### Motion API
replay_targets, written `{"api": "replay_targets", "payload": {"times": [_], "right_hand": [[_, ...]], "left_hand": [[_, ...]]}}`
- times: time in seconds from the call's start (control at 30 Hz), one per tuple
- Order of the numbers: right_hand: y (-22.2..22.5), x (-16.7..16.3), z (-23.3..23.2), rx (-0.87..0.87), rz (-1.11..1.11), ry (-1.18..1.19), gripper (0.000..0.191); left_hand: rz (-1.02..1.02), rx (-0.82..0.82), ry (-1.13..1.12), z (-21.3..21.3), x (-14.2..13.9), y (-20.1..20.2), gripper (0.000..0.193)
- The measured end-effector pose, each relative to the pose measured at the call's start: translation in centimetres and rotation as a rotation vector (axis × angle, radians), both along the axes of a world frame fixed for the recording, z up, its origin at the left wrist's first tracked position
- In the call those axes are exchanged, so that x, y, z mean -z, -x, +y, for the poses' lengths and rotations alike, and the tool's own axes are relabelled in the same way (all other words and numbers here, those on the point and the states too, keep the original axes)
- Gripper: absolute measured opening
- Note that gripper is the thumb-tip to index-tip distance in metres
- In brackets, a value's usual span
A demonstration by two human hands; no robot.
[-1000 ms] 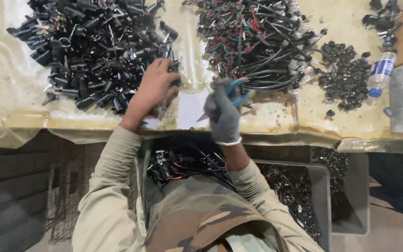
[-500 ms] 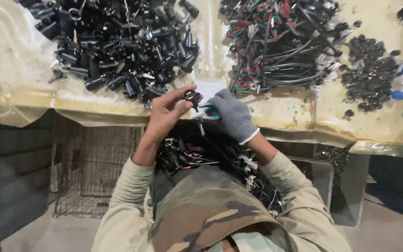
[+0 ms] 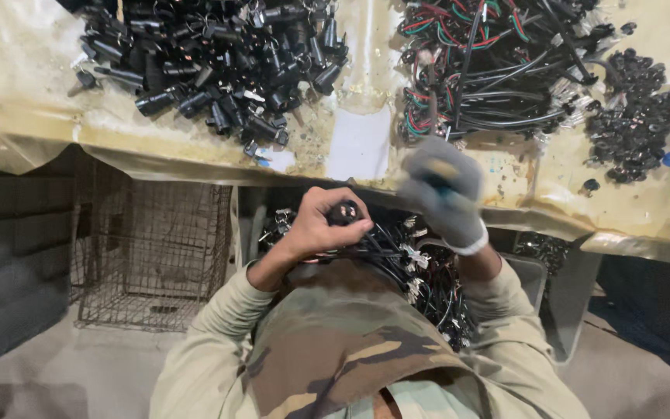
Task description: The person picks up black cables from a bin and uses pliers to strip insulation from the wire ends, placing the stripped cables on the workbench and discarding trimmed pieces. They repeat this process on one cable at a time, occasionally reaching into the bin for the next cable.
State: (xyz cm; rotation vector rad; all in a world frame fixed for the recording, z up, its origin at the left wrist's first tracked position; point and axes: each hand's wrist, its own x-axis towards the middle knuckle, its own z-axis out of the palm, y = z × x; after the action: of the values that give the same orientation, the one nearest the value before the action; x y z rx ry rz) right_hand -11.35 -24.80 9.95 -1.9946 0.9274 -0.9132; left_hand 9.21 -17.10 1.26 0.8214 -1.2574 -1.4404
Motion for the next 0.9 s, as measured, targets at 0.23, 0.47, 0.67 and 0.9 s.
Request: {"api": "replay_targets", "payload": {"times": [0.23, 0.47, 0.67, 0.9], "right_hand": [[-2.0, -4.8, 0.6, -0.572, 0.031, -0.212, 0.021], [-2.9, -0.6, 4.1, 0.145, 0.069, -0.083, 0.013], [0.0, -0.8, 6.2, -0.112, -0.685, -0.374, 0.03], [0.8, -0.1, 7.6, -0.465, -0.99, -0.61, 0.039]], "left_hand": [[-0.194, 0.214, 0.37, -0.9, -1.6, 0.6, 0.025], [-0.524, -0.11, 0.291, -0.9, -2.0, 0.3, 0.024], [-0.549, -0.104, 0.542, 2.0, -4.1, 2.6, 0.027], [-0.306, -0.095, 0.41, 4.2, -3.6, 4.5, 0.029]]}}
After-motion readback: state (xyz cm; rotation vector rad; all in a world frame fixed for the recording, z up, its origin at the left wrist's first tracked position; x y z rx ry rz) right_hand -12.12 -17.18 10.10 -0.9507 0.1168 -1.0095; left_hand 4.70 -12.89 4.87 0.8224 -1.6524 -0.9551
